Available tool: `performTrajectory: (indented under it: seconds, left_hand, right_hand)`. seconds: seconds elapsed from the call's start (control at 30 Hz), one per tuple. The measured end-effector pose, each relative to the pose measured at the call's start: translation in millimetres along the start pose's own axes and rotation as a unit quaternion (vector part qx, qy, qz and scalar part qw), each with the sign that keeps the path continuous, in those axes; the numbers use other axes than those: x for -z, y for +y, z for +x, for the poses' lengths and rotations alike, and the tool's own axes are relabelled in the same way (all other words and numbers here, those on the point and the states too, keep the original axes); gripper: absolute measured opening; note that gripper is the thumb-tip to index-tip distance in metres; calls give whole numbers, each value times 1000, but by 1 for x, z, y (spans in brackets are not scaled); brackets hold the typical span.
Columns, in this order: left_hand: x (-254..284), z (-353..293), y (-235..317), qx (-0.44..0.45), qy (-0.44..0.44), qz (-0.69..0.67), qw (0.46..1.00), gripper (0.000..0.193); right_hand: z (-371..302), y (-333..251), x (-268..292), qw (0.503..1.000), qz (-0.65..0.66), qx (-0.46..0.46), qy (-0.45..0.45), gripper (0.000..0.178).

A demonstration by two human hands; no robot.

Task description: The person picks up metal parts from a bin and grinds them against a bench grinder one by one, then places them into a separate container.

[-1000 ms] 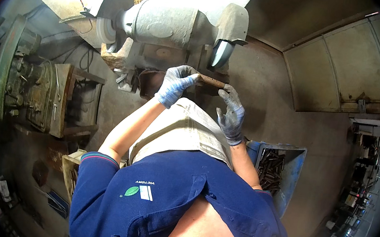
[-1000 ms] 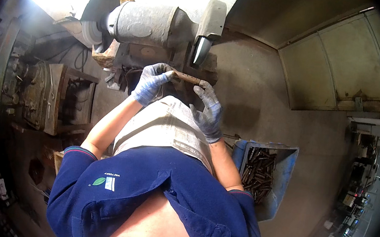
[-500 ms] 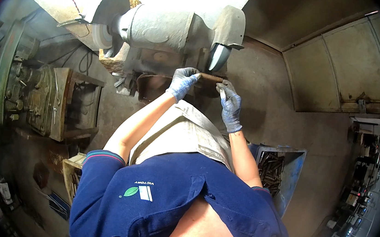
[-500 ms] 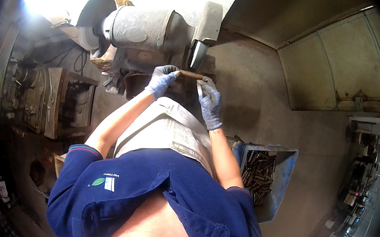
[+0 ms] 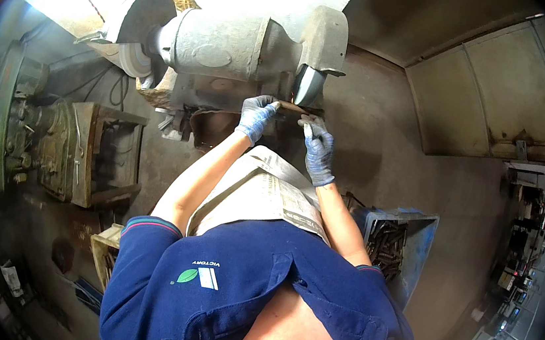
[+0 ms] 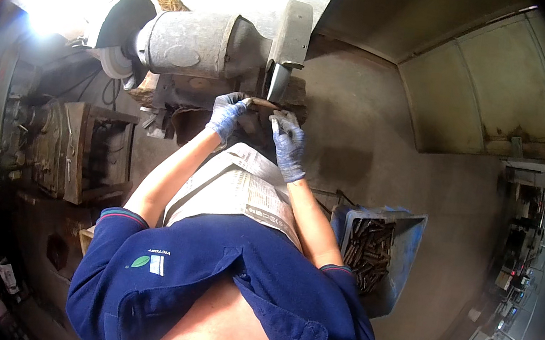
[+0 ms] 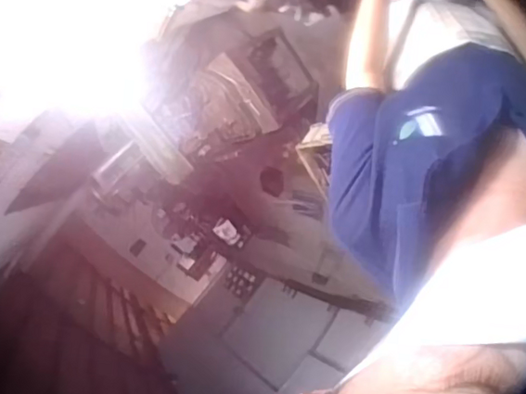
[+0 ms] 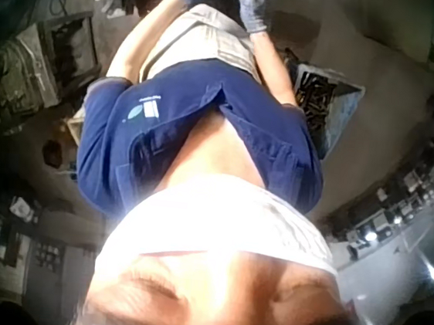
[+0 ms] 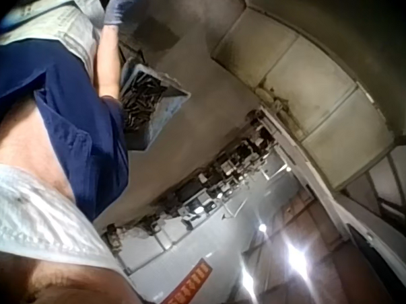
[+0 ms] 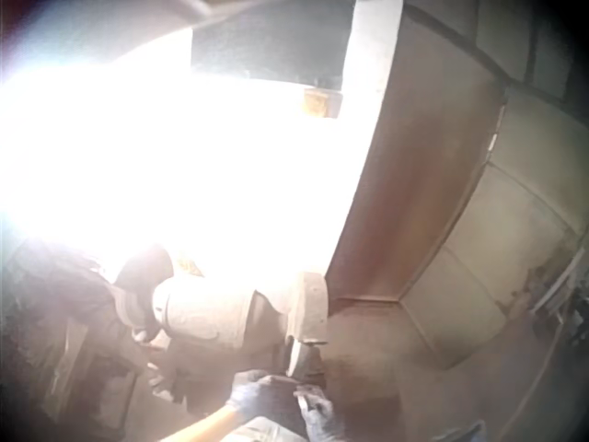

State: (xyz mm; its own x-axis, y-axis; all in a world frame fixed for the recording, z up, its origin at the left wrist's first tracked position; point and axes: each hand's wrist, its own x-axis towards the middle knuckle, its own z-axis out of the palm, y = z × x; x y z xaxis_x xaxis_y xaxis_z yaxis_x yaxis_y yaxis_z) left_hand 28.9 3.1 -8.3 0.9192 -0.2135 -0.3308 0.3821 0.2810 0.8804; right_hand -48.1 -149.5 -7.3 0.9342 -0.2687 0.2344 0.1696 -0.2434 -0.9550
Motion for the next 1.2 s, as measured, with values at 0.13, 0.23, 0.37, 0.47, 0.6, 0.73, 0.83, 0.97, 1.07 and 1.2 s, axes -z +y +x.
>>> performTrajectory:
  seconds: [0.13, 0.23, 0.37, 0.47, 0.6, 0.73, 0.83, 0.97, 1.07, 1.2]
  left_hand:
    - [16, 5, -4, -16, 20, 18, 1000, 9]
    - [15, 6, -4, -6, 13, 13, 1000, 8]
    - [-2, 11, -13, -19, -10, 63, 998, 9]
    - [-12, 16, -24, 13, -39, -3, 999, 10]
    - [-16, 9, -12, 28, -23, 4, 999, 12]
    - [3, 13, -11, 8, 3, 36, 999, 12]
    - [11, 14, -7, 3, 16, 5, 1000, 11]
    - [23, 17, -5, 10, 17, -3, 1000, 10]
    - [28, 15, 0, 2, -3, -2, 1000, 10]
    - [27, -20, 12, -82, -7, 15, 996, 12]
  right_hand:
    - [2, -8, -10, 999, 25, 5, -22, 12]
    - [3, -3, -7, 999, 23, 28, -18, 11]
    - [-1, 8, 9, 1000, 17, 8, 15, 11]
    - [1, 18, 21, 996, 69, -47, 18, 13]
    - [1, 24, 23, 989, 122, -86, 6, 14]
    - [3, 19, 6, 993, 97, -63, -14, 15]
    - [3, 19, -2, 993, 100, -57, -29, 17]
    - [3, 17, -16, 985, 156, -71, -20, 19]
    - [1, 17, -21, 980, 184, -75, -12, 18]
    - [-10, -23, -14, 993, -54, 106, -8, 18]
